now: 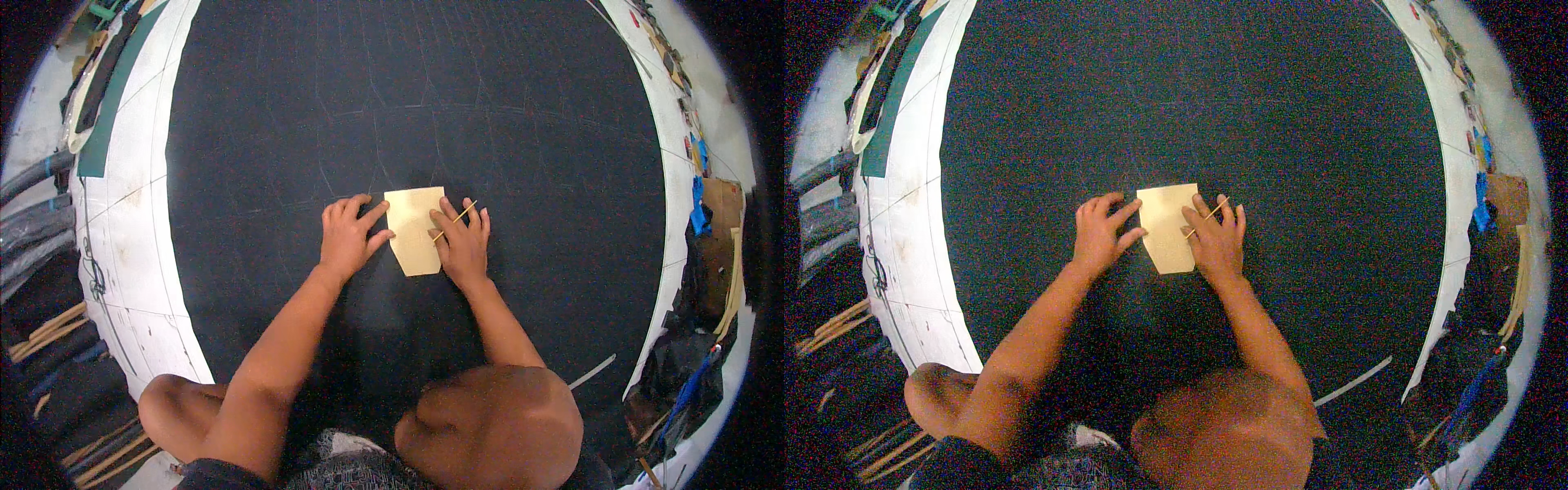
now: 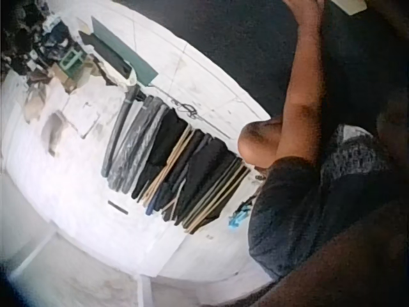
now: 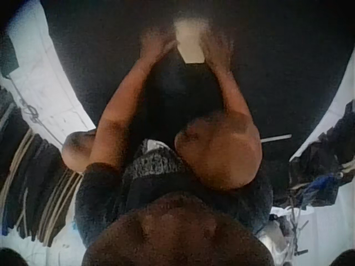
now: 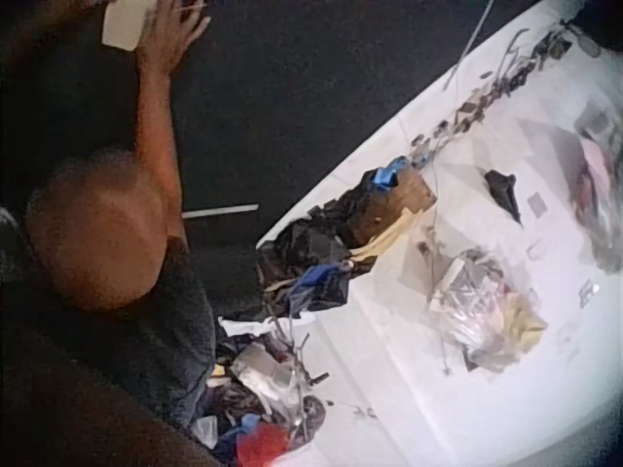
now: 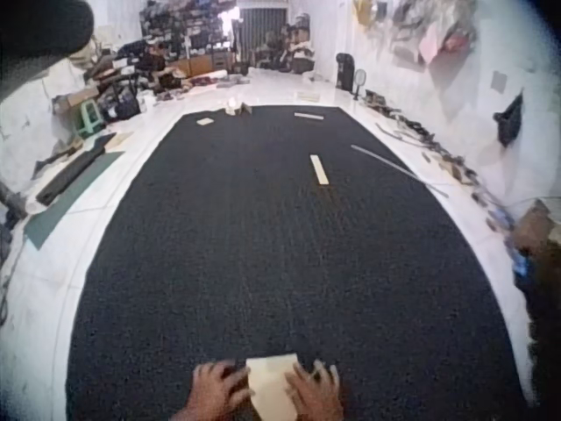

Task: The person traces several outlines onto a large piece of black fabric using a pattern template and a marking tool while sitting on the floor.

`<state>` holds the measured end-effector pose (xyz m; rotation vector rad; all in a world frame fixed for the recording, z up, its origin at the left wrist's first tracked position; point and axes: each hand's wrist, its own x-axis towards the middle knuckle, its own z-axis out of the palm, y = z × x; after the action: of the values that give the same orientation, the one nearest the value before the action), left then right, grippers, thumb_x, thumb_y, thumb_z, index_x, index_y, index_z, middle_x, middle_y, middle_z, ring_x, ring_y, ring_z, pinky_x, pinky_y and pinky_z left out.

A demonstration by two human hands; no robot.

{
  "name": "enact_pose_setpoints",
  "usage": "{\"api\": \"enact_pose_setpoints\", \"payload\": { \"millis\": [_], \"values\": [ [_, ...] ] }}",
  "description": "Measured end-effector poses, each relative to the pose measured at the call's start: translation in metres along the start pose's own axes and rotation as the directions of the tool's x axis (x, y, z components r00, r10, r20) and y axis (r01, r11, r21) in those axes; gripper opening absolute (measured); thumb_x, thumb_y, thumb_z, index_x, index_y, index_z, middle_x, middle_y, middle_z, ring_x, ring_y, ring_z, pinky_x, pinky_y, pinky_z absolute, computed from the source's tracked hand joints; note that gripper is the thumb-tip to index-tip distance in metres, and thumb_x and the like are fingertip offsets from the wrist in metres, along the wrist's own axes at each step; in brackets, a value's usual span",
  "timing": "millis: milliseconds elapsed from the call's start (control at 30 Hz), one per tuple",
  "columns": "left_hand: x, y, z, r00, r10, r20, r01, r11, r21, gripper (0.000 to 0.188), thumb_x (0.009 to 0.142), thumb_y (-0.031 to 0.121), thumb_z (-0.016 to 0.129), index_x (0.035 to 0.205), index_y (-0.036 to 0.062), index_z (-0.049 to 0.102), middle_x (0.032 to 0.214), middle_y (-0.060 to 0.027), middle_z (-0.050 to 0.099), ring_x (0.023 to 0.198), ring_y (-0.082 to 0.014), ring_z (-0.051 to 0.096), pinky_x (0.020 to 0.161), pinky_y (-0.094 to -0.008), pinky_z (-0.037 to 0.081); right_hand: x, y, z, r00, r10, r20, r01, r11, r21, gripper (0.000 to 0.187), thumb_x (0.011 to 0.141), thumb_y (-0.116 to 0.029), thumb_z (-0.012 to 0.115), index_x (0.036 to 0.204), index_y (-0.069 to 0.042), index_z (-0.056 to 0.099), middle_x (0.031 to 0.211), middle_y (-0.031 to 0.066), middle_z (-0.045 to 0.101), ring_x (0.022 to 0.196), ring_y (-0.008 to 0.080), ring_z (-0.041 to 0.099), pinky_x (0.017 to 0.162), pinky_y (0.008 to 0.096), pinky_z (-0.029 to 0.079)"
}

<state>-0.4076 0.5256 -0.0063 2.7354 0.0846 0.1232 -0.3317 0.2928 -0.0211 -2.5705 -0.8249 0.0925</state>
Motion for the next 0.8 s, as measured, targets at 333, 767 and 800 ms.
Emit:
{"api": "enact_pose_setpoints", "payload": {
  "millis": [333,767,800],
  "values": [
    [0.001,-0.004,0.001,1.0,0.001,-0.004,-0.001,1.0,-0.005,0.054,0.079,0.043,0.078,0.128,0.0229,0.066,0.129,-0.0108,0.058,0.12,-0.0354,0.05,0.104,-0.0518,0.036,-0.005,0.013,0.001,0.998,-0.017,-0.062,0.023,0.995,0.097,0.029,0.093,-0.024,0.066,0.119,-0.011,0.068,0.139,0.0079,0.061,0.137,0.0372,0.044,0.118,0.0569,0.022],
    [0.0,-0.005,0.001,1.0,-0.002,0.014,0.003,1.0,-0.028,0.053,0.079,0.042,0.078,0.128,0.023,0.067,0.131,-0.0104,0.057,0.122,-0.035,0.049,0.105,-0.0516,0.036,-0.007,0.017,0.005,0.995,-0.07,-0.074,0.075,0.995,0.059,0.024,0.092,-0.026,0.069,0.112,-0.014,0.071,0.135,0.0061,0.064,0.137,0.0377,0.045,0.117,0.0578,0.022],
    [0.0,-0.005,0.001,1.0,-0.003,0.015,0.003,1.0,-0.03,0.053,0.079,0.042,0.078,0.128,0.023,0.067,0.131,-0.0103,0.057,0.122,-0.035,0.049,0.105,-0.0516,0.036,-0.007,0.017,0.005,0.995,-0.069,-0.069,0.073,0.996,0.051,0.024,0.092,-0.026,0.068,0.112,-0.014,0.071,0.135,0.0061,0.064,0.138,0.0376,0.045,0.117,0.0577,0.022]
  ]
}}
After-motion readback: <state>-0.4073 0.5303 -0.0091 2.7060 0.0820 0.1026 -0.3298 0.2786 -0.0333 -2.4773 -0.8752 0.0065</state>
